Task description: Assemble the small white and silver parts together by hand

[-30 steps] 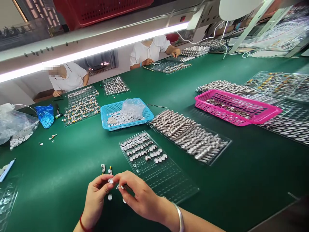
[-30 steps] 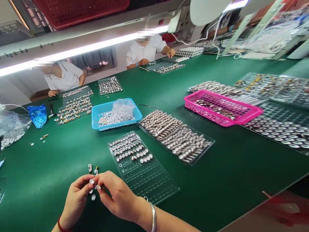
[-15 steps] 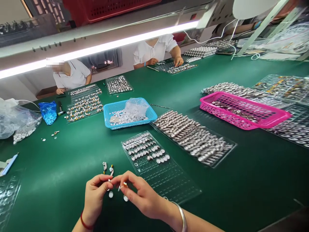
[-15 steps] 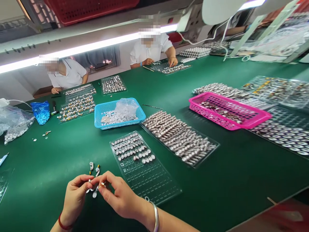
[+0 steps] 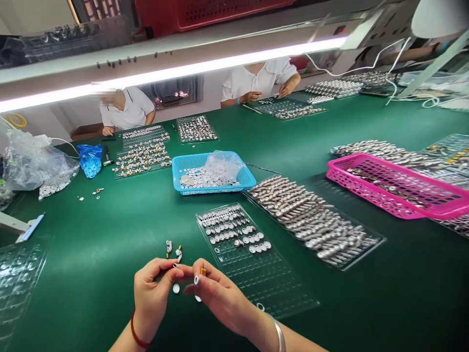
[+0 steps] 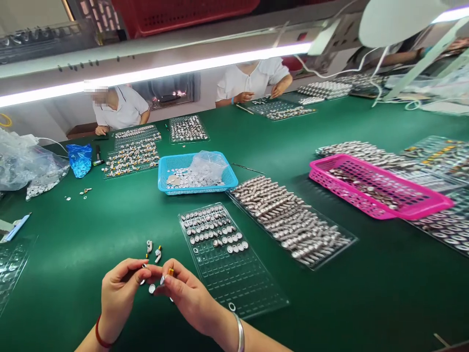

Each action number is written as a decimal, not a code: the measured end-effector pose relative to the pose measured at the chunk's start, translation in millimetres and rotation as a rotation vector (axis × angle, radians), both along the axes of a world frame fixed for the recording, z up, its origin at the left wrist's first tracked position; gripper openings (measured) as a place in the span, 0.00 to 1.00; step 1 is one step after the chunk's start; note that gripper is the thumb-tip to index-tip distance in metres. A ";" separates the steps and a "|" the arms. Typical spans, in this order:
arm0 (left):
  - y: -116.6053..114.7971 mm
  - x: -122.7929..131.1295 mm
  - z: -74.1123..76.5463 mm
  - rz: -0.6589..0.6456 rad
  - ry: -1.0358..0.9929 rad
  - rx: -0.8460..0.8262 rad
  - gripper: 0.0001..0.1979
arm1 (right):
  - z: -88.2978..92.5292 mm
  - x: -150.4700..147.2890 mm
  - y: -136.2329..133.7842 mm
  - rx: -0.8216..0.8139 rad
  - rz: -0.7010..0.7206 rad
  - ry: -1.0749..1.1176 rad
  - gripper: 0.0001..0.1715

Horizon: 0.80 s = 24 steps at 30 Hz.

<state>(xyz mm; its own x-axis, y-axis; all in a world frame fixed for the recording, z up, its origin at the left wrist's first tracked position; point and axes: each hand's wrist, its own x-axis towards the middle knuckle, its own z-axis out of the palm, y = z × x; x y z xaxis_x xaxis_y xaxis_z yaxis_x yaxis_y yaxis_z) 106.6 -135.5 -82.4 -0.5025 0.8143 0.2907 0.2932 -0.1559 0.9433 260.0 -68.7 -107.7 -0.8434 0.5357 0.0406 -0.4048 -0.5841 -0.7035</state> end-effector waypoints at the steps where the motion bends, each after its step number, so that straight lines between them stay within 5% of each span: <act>1: -0.1 -0.1 -0.3 0.000 0.020 0.005 0.03 | 1.0 -1.1 -0.4 -0.050 0.009 0.019 0.18; 9: 2.6 1.1 4.9 0.006 0.218 0.077 0.03 | -1.8 -4.1 -1.8 -0.290 0.054 0.144 0.10; 24: 1.5 -2.2 4.2 -0.015 0.709 0.386 0.12 | 9.0 1.0 2.7 -0.185 0.001 0.173 0.06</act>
<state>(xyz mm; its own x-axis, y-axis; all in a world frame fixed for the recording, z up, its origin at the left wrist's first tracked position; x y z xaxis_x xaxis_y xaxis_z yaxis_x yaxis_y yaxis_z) 104.4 -133.9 -78.2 -0.0826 0.5961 0.7986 0.7973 -0.4412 0.4118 261.0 -66.0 -98.6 -0.8330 0.5466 0.0860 -0.5095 -0.6971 -0.5045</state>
